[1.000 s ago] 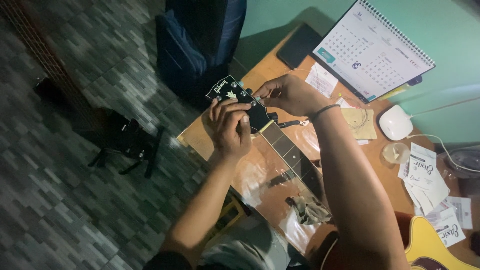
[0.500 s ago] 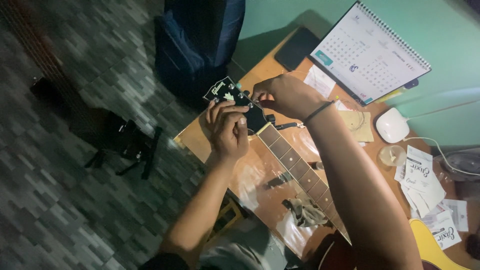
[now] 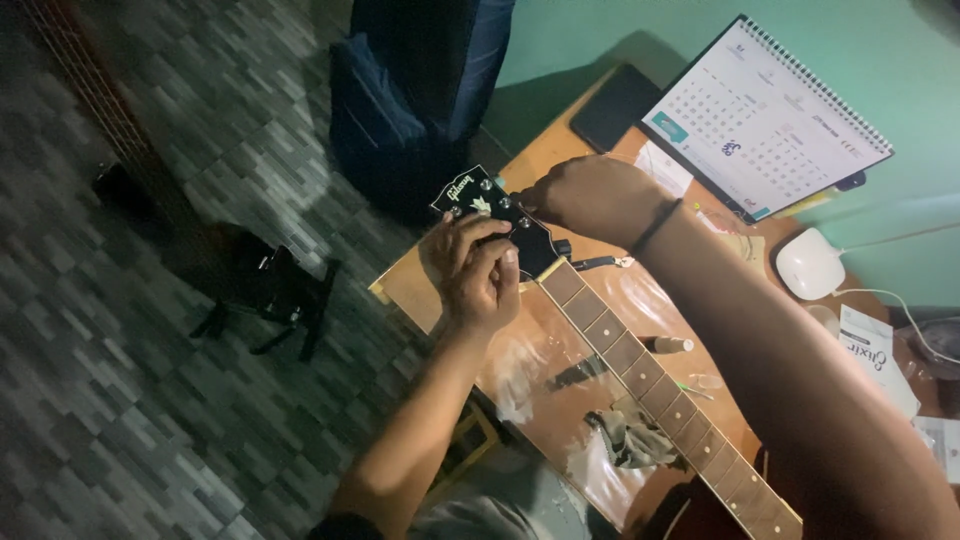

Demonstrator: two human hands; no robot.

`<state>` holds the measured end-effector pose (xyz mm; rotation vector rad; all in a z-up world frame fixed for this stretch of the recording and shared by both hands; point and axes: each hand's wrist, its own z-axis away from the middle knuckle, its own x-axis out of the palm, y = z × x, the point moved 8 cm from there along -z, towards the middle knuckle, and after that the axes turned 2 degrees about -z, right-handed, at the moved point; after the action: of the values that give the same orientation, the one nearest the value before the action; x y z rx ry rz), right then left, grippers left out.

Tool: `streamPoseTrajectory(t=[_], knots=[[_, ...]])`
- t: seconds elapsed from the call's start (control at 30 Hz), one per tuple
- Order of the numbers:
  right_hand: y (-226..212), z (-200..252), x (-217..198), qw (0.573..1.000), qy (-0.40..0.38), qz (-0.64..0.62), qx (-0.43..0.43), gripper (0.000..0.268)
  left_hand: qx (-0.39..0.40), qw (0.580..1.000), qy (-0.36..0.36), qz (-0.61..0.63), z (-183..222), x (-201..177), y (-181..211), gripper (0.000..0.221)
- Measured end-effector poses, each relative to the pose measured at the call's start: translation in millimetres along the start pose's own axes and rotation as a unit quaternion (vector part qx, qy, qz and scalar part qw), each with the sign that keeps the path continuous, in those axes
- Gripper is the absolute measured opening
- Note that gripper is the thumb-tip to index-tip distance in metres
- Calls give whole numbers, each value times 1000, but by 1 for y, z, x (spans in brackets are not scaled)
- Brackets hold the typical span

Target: The person is restringing an acoustic guitar by wiping the bridge area with a cloth, threading a string through the bridge and a tuning peg, and winding the peg by hand.

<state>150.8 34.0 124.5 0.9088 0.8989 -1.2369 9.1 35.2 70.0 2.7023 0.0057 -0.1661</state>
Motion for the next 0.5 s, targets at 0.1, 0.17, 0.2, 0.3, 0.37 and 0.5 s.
streamPoseTrajectory(t=[0.1, 0.17, 0.2, 0.3, 0.37, 0.5], knots=[[1, 7, -5, 998, 11, -55, -17, 24, -6, 1000, -17, -6, 4, 2, -1, 22], [12, 14, 0, 960, 6, -274, 54, 34, -11, 1000, -19, 7, 0, 1, 1, 24], [9, 17, 5, 961, 6, -273, 54, 34, -11, 1000, -17, 6, -1, 0, 1, 24], [12, 30, 10, 888, 90, -432, 128, 32, -7, 1000, -25, -7, -2, 0, -1, 25], [3, 47, 27, 828, 53, -517, 211, 44, -9, 1000, -16, -15, 2, 1, -1, 25], [-2, 54, 41, 817, 94, -523, 224, 43, -12, 1000, 0, 0, -3, -4, 5, 25]])
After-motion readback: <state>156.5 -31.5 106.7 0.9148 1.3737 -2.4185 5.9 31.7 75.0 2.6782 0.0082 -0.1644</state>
